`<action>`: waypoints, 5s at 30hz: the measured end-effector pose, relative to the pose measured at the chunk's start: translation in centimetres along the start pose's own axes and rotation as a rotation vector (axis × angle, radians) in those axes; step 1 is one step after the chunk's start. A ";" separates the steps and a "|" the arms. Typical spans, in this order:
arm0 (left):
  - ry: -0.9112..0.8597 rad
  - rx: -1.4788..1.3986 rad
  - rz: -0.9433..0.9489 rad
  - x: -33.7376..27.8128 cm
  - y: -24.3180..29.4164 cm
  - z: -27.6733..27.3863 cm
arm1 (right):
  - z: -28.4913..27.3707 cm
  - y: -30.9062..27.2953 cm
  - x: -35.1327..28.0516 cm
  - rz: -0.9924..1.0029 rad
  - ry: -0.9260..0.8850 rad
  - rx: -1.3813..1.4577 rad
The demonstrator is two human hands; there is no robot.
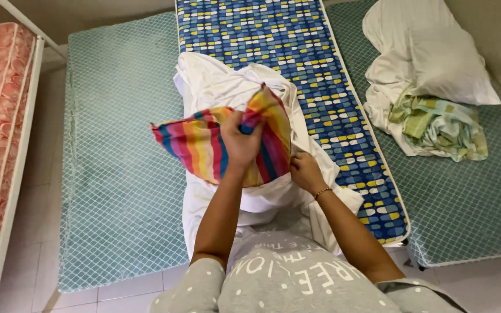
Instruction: The person folds a green and yellow towel and a white sheet on a bed, then carries them to a white bucket. They return to fold another white sheet and a colorful striped pillow, placing them in the bucket as well. The person briefly steps outside before returning to fold the pillow again.
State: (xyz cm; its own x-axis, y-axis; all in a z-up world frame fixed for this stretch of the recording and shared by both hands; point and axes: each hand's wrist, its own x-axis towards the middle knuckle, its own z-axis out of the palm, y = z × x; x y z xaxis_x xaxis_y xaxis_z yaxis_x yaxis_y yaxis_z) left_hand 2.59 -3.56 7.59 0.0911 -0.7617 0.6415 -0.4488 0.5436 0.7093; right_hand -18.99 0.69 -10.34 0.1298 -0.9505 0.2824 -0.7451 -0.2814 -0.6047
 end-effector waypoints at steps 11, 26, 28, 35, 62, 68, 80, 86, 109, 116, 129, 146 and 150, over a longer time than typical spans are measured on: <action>0.351 -0.447 -0.066 4.3 1.9 -3.3 | 6.7 5.0 -2.1 -0.117 -0.008 -0.166; -0.346 0.170 -0.004 -9.1 -10.3 6.1 | -0.7 -5.8 10.9 -0.019 0.544 0.568; -0.436 0.179 -0.071 -9.4 -9.5 6.6 | -2.2 -8.5 12.7 -0.126 0.479 0.378; -0.713 0.033 0.149 -10.9 -9.7 6.5 | 1.6 -12.1 15.8 -0.320 -0.063 0.088; -0.177 0.298 -0.966 -14.8 -23.2 6.9 | 1.6 -5.8 0.3 0.317 0.377 0.632; -0.301 0.385 -1.036 -14.9 -26.1 5.3 | -0.5 -5.4 1.3 0.262 0.431 0.874; -0.045 -0.376 -1.163 -10.6 -26.8 0.5 | -16.3 -4.4 5.6 0.004 1.032 0.920; 0.019 -0.665 -1.198 -13.3 -33.8 4.7 | -6.8 9.4 6.3 0.376 0.880 0.585; -0.569 -0.226 -0.390 -2.6 -3.8 8.1 | 9.3 1.7 4.6 0.239 0.135 0.469; -0.484 -0.171 -0.138 2.2 1.9 -0.9 | 12.3 -1.5 15.0 -0.218 0.014 1.500; 0.230 0.254 -0.108 -12.4 -17.7 2.5 | 0.8 -6.6 11.7 0.385 0.019 0.651; -0.051 -0.578 -0.233 -1.4 -12.6 2.1 | 0.2 6.8 11.9 -0.044 0.253 -0.128; -0.053 -0.366 -0.262 -0.7 -11.6 3.7 | -5.7 4.3 9.7 -0.063 0.130 -0.042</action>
State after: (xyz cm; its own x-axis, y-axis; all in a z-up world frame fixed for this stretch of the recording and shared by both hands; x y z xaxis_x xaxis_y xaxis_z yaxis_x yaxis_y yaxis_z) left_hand 4.51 -10.67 -2.17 0.1099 -0.9022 0.4170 -0.0714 0.4113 0.9087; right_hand -24.68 -8.99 -5.94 0.0932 -0.9055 0.4140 -0.7651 -0.3312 -0.5522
